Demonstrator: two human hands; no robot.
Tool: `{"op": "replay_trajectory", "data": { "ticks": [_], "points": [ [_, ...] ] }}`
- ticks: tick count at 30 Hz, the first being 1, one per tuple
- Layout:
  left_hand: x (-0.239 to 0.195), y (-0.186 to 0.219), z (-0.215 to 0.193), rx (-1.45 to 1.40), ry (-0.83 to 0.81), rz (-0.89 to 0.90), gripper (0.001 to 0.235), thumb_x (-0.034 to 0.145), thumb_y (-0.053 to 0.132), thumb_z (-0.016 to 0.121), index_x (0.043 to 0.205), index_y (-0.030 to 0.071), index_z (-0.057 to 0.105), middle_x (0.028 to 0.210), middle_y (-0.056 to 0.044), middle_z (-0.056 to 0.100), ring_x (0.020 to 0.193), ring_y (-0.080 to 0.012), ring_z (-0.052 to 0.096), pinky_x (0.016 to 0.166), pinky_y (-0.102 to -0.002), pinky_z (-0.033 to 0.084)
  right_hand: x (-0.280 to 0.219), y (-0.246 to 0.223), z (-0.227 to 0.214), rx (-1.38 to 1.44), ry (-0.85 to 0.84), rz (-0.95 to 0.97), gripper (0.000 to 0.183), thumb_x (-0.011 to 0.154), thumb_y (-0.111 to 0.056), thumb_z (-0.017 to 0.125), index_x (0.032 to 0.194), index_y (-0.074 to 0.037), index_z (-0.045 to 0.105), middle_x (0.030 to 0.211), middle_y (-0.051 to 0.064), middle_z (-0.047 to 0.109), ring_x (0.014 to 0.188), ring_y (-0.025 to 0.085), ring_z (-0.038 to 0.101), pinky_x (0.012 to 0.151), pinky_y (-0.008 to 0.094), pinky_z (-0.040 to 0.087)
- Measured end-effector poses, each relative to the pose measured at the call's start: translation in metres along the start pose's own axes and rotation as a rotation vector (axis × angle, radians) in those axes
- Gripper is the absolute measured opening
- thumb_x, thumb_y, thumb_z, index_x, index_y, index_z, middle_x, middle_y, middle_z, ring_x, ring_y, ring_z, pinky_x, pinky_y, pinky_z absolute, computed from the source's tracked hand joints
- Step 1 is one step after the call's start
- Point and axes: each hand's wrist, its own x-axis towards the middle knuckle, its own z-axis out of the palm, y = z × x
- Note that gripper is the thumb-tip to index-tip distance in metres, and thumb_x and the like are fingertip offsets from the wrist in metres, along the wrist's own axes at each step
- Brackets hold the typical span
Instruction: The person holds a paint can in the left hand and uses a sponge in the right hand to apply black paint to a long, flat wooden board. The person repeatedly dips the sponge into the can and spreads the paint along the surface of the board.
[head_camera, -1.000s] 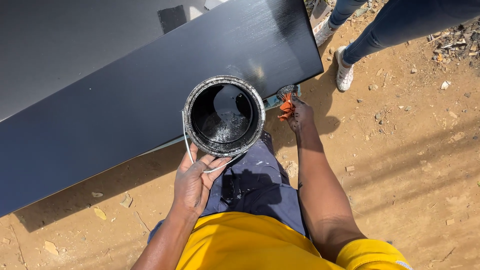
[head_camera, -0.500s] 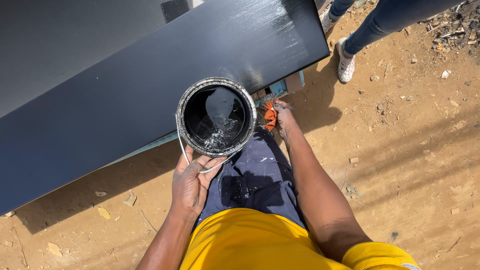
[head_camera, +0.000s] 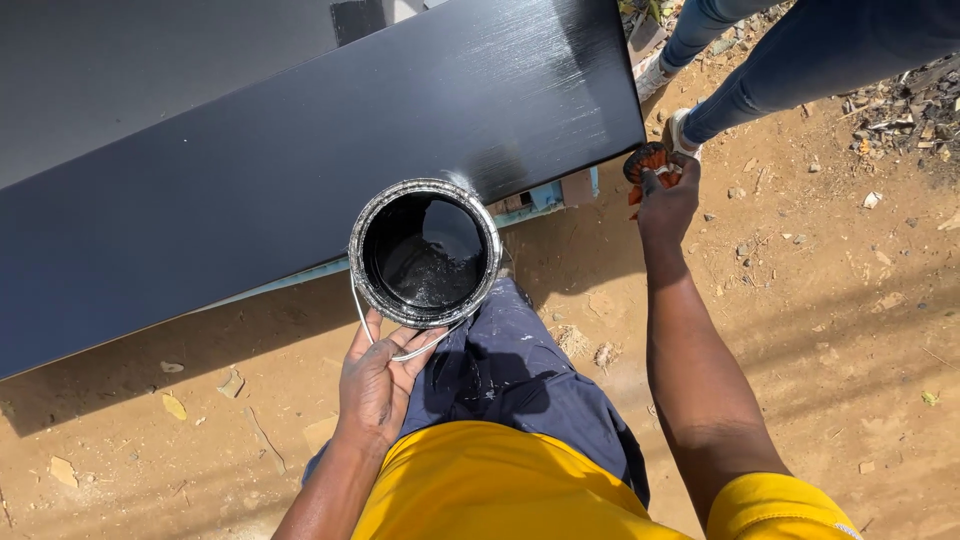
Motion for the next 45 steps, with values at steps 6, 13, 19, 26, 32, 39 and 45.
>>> {"op": "replay_trajectory", "data": {
  "ticks": [6,13,19,26,32,39,45],
  "points": [
    [-0.005,-0.005,0.008,-0.026,0.029,0.064,0.073,0.088,-0.012,0.032,0.157,0.013,0.039,0.131,-0.044,0.057,0.122,-0.0554,0.059,0.1,-0.05,0.055,0.022,0.002,0.01,-0.033,-0.071,-0.18,0.023,0.094,-0.016,0.075,0.114,-0.016,0.066,0.093,0.016,0.067,0.089,0.034,0.069,0.071,0.048,0.055],
    [-0.008,-0.004,0.001,-0.086,0.061,0.106,0.074,0.088,-0.013,0.032,0.158,0.011,0.037,0.132,-0.044,0.056,0.121,-0.0533,0.06,0.101,-0.049,0.056,-0.057,-0.047,0.035,0.037,-0.188,-0.136,0.018,0.096,-0.008,0.067,0.113,-0.011,0.067,0.08,0.014,0.068,0.065,0.023,0.07,0.063,0.043,0.056],
    [-0.008,0.0,-0.018,-0.126,0.071,0.137,0.073,0.088,-0.012,0.031,0.158,0.01,0.036,0.129,-0.044,0.057,0.119,-0.0517,0.062,0.101,-0.048,0.056,-0.112,-0.061,0.08,-0.027,-0.299,-0.051,0.014,0.096,-0.007,0.071,0.11,-0.009,0.069,0.086,0.014,0.071,0.068,0.02,0.066,0.063,0.032,0.055],
    [-0.026,0.032,-0.027,-0.136,0.192,0.069,0.084,0.082,-0.014,0.034,0.162,0.008,0.025,0.139,-0.042,0.054,0.123,-0.0496,0.061,0.111,-0.051,0.048,-0.195,-0.086,0.13,-0.079,-0.468,-0.103,0.021,0.1,-0.019,0.065,0.085,-0.014,0.051,0.072,-0.001,0.05,0.067,0.014,0.042,0.063,0.035,0.035],
    [-0.03,0.049,-0.045,-0.058,0.228,0.043,0.08,0.085,-0.012,0.035,0.162,0.009,0.027,0.139,-0.04,0.056,0.123,-0.0474,0.062,0.111,-0.05,0.048,-0.248,-0.12,0.149,-0.113,-0.731,-0.042,0.02,0.094,-0.026,0.07,0.103,-0.015,0.056,0.088,0.006,0.066,0.076,0.018,0.054,0.068,0.036,0.042],
    [-0.032,0.053,-0.048,-0.054,0.252,0.039,0.077,0.086,-0.014,0.033,0.16,0.009,0.034,0.134,-0.04,0.058,0.118,-0.0489,0.063,0.11,-0.049,0.049,-0.209,-0.054,0.135,0.157,-0.589,0.129,0.024,0.094,-0.009,0.065,0.117,-0.016,0.066,0.13,0.008,0.068,0.116,0.021,0.066,0.095,0.035,0.055],
    [-0.023,0.039,-0.041,-0.058,0.224,0.044,0.085,0.084,-0.013,0.037,0.164,0.011,0.023,0.139,-0.039,0.057,0.122,-0.0461,0.063,0.109,-0.048,0.05,-0.098,0.034,0.071,0.915,-0.222,0.636,0.017,0.093,-0.013,0.067,0.109,-0.007,0.072,0.086,0.005,0.071,0.072,0.017,0.065,0.055,0.03,0.053]
  ]
}}
